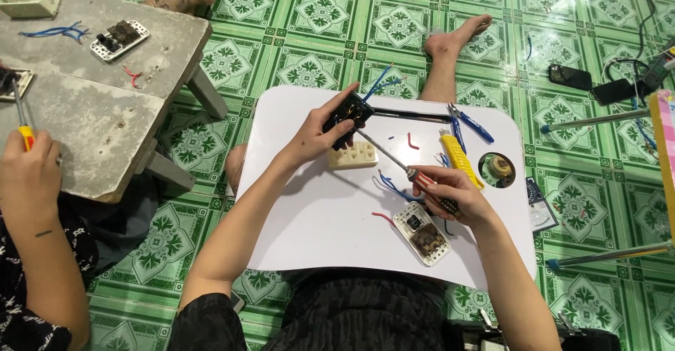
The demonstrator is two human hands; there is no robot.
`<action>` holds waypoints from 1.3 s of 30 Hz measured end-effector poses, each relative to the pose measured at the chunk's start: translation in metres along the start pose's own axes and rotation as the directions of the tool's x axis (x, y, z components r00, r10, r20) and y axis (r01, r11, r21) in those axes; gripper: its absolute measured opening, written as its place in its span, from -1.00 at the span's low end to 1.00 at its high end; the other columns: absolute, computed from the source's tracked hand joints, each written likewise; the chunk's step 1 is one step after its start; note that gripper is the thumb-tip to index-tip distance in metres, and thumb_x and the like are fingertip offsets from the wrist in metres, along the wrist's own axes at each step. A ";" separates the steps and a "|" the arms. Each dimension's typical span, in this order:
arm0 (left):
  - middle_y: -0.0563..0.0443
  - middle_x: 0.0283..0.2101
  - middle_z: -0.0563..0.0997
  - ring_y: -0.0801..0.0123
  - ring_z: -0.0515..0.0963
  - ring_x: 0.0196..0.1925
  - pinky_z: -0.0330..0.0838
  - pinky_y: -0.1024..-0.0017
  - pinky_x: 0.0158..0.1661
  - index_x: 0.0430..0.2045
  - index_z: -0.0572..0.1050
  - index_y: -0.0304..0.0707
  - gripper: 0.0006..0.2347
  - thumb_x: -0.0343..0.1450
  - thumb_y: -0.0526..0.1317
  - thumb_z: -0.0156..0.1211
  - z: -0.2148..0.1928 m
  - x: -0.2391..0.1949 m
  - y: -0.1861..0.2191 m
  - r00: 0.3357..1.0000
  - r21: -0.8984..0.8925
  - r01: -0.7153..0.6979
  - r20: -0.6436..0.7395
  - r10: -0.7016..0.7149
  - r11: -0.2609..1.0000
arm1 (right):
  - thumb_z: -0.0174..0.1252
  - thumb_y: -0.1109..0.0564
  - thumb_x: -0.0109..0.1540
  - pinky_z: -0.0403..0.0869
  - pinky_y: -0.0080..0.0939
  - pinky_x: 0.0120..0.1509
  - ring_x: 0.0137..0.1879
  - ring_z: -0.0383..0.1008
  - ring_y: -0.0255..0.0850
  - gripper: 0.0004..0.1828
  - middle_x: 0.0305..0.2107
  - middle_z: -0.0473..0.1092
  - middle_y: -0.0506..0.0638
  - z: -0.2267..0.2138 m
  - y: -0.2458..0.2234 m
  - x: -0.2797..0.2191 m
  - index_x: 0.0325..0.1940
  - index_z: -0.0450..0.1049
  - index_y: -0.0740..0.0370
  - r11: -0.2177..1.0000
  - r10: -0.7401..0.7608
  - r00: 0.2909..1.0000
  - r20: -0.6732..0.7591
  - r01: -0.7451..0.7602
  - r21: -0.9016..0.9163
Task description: The person sits on the floor and uses a screwdriver to tighten screws on a small electrical component with blue wires. They manipulate the component and wires on a white lap desk while another person works nearby.
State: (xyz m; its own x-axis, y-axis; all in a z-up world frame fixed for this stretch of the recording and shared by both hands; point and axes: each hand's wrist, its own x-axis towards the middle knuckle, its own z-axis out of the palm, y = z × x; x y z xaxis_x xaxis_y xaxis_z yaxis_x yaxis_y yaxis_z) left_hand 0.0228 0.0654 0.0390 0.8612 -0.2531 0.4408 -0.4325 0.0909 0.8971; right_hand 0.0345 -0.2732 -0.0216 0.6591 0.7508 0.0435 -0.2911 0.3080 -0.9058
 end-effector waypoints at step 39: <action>-0.28 -0.32 0.68 0.31 0.69 -0.46 0.65 0.46 -0.46 0.41 0.16 -0.24 -0.53 0.55 -0.33 0.04 0.009 0.000 -0.004 0.993 0.085 -0.035 -0.112 0.044 0.996 | 0.29 0.15 0.19 0.47 -0.30 -0.42 -0.47 0.51 -0.15 -0.62 -0.33 0.53 -0.07 0.037 -0.007 0.000 0.10 0.65 0.00 -0.470 -0.629 0.656 0.418 0.107 -0.876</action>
State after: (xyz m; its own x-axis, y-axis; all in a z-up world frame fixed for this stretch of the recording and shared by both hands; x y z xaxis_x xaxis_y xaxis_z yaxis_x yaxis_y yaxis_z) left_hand 0.0222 0.0562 0.0351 0.8658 -0.1397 0.4806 -0.4831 0.0175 0.8754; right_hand 0.0112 -0.2536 0.0004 0.3255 0.5429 0.7741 0.8152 -0.5759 0.0611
